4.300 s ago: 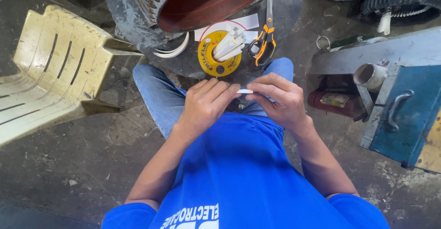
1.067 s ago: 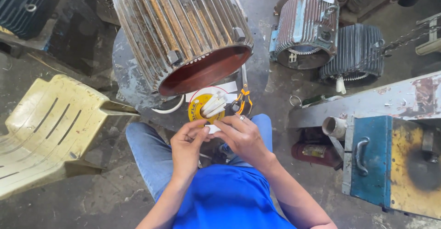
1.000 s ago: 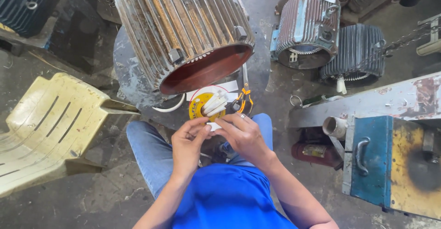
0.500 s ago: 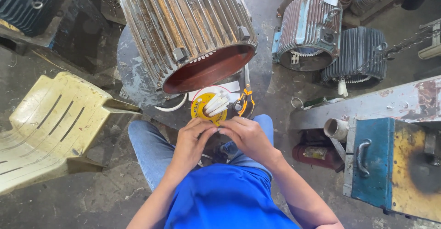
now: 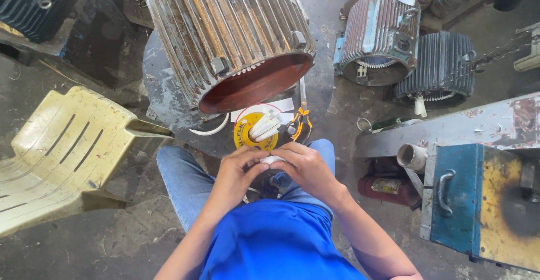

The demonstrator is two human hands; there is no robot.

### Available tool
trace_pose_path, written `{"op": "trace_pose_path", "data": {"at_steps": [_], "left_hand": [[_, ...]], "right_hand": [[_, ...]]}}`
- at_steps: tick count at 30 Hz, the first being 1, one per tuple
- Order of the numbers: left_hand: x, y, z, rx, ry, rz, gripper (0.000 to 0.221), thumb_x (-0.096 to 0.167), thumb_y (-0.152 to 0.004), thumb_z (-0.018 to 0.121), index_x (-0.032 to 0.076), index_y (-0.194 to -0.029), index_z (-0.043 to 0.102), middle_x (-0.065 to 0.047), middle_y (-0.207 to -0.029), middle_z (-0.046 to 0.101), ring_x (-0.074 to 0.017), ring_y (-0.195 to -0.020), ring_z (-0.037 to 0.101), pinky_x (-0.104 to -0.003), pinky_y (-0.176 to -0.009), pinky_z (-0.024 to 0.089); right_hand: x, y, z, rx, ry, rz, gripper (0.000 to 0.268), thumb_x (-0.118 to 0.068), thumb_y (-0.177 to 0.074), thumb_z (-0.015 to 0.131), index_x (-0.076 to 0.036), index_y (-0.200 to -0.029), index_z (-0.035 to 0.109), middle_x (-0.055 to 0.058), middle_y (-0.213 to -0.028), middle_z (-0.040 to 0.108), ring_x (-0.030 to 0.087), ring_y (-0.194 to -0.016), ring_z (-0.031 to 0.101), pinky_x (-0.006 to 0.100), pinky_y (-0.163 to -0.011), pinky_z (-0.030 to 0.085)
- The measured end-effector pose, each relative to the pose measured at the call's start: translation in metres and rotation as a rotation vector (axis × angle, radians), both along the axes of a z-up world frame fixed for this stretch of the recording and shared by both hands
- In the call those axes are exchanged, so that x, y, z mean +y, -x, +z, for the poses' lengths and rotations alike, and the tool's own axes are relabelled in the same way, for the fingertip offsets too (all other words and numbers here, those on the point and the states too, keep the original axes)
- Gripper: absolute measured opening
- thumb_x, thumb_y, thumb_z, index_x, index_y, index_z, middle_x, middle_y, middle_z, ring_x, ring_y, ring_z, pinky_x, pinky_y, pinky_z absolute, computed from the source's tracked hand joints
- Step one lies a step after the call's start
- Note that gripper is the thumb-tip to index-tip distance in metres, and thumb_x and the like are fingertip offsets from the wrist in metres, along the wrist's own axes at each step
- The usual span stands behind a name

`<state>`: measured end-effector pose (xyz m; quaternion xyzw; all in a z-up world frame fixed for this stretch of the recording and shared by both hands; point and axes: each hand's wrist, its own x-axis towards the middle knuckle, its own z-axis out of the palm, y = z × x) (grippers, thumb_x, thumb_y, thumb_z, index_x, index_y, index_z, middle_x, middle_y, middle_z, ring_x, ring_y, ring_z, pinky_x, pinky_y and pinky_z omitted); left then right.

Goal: Preparing and cutting small insulation sleeves for use in electric motor repair.

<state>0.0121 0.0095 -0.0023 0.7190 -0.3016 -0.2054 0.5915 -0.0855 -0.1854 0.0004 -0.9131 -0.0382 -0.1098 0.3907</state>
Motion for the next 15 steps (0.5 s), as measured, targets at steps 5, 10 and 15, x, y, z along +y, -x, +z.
{"op": "trace_pose_path", "data": {"at_steps": [5,10,15], "left_hand": [[-0.003,0.003,-0.008,-0.072,-0.03,-0.017,0.023,0.003,-0.091,0.082,0.006,-0.113,0.086,-0.016,-0.092,0.079,-0.0319,-0.085,0.077,-0.042,-0.076,0.06],[-0.006,0.003,-0.016,-0.084,-0.032,-0.021,0.018,0.005,-0.092,0.082,0.009,-0.108,0.087,-0.013,-0.091,0.081,-0.0312,-0.085,0.079,-0.039,-0.075,0.061],[-0.006,-0.004,-0.016,0.034,-0.018,-0.013,0.017,0.009,-0.09,0.086,0.006,-0.107,0.086,-0.013,-0.083,0.078,-0.0222,-0.076,0.072,-0.037,-0.071,0.058]], "right_hand": [[0.001,0.005,-0.006,-0.042,0.121,0.02,0.017,-0.018,-0.103,0.074,-0.005,-0.112,0.081,0.014,-0.099,0.077,0.032,-0.089,0.079,0.038,-0.082,0.065],[-0.004,0.007,-0.017,-0.016,0.092,0.026,0.013,-0.016,-0.104,0.074,-0.007,-0.109,0.082,0.013,-0.096,0.076,0.027,-0.085,0.079,0.034,-0.08,0.064],[-0.014,0.005,-0.01,0.086,-0.228,0.005,0.013,-0.015,-0.101,0.077,-0.007,-0.107,0.085,0.012,-0.087,0.079,0.023,-0.069,0.075,0.033,-0.068,0.061]]}}
